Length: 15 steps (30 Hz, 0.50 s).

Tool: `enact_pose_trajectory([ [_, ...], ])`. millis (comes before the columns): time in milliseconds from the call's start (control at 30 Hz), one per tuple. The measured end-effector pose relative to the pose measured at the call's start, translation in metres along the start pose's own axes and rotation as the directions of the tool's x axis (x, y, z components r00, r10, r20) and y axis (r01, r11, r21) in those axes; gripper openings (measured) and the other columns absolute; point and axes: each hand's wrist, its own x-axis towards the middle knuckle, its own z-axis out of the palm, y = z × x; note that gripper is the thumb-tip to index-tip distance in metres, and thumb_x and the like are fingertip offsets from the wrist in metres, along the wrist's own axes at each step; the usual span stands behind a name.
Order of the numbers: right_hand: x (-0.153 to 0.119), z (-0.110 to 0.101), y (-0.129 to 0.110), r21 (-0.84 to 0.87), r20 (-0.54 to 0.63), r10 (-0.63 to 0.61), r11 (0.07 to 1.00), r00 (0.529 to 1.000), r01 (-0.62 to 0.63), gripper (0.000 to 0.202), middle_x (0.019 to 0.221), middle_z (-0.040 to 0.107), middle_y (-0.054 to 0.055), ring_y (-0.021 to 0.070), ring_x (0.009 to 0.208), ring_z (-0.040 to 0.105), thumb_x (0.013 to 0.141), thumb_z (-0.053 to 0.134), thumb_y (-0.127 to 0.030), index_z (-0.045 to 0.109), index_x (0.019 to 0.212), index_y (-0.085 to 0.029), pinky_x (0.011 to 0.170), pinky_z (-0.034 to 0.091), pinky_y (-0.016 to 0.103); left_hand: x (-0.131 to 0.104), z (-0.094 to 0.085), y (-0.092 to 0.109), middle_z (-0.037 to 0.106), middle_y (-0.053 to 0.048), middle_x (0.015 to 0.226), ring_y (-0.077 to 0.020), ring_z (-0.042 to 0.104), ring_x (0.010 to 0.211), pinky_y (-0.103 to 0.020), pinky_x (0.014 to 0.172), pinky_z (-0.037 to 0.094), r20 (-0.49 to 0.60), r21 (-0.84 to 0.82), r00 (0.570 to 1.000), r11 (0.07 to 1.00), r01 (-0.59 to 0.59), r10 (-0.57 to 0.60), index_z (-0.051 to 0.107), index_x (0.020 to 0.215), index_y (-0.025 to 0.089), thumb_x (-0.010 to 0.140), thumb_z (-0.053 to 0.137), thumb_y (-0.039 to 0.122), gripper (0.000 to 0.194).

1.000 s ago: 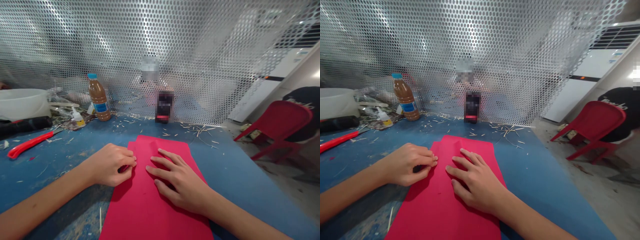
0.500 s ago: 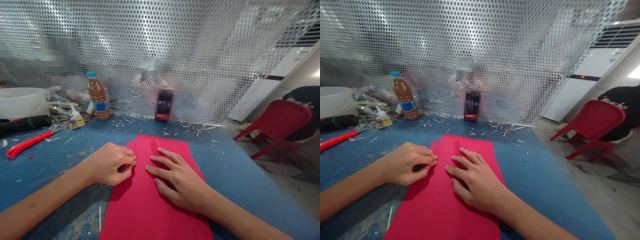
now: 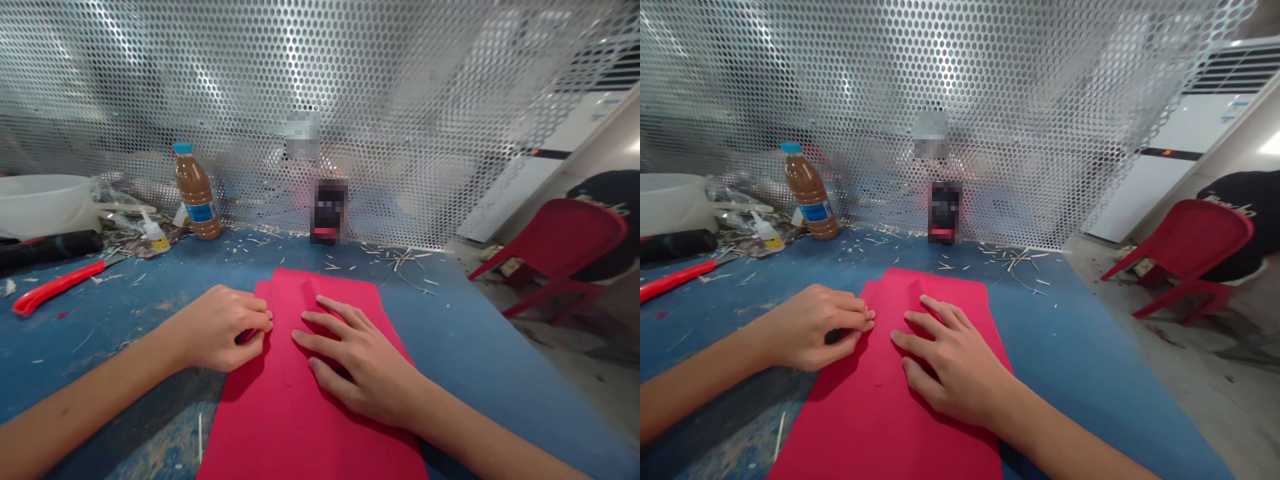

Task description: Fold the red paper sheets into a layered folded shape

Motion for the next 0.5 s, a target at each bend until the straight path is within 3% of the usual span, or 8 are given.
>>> enact_pose_trajectory([
  [267, -0.0019, 0.0003, 0.0022, 0.052, 0.016, 0.032, 0.998, 0.999, -0.033, 0.05, 0.149, 0.063, 0.006, 0.0375, 0.151, 0.038, 0.095, 0.068, -0.047, 0.067, 0.142, -0.03, 0.12, 0.038, 0.058, -0.001, 0.0007, -0.001, 0.074, -0.001, 0.079, -0.0179, 0.068, 0.067, -0.027, 0.058, 0.043, 0.006, 0.01, 1.0, 1.0, -0.001, 0.001, 0.071, 0.085, 0.023, 0.088, 0.056, 0.014, 0.018],
  [500, -0.0013, -0.0012, 0.0033, 0.045, 0.045, 0.034, 0.998, 0.998, -0.036, 0.046, 0.15, 0.062, 0.006, 0.0364, 0.152, 0.036, 0.099, 0.064, -0.048, 0.067, 0.141, -0.03, 0.121, 0.036, 0.058, -0.0008, 0.0001, -0.0004, 0.075, -0.003, 0.08, -0.019, 0.07, 0.07, -0.027, 0.059, 0.044, 0.006, 0.018, 1.0, 1.0, -0.001, 0.001, 0.072, 0.086, 0.023, 0.09, 0.056, 0.015, 0.018],
])
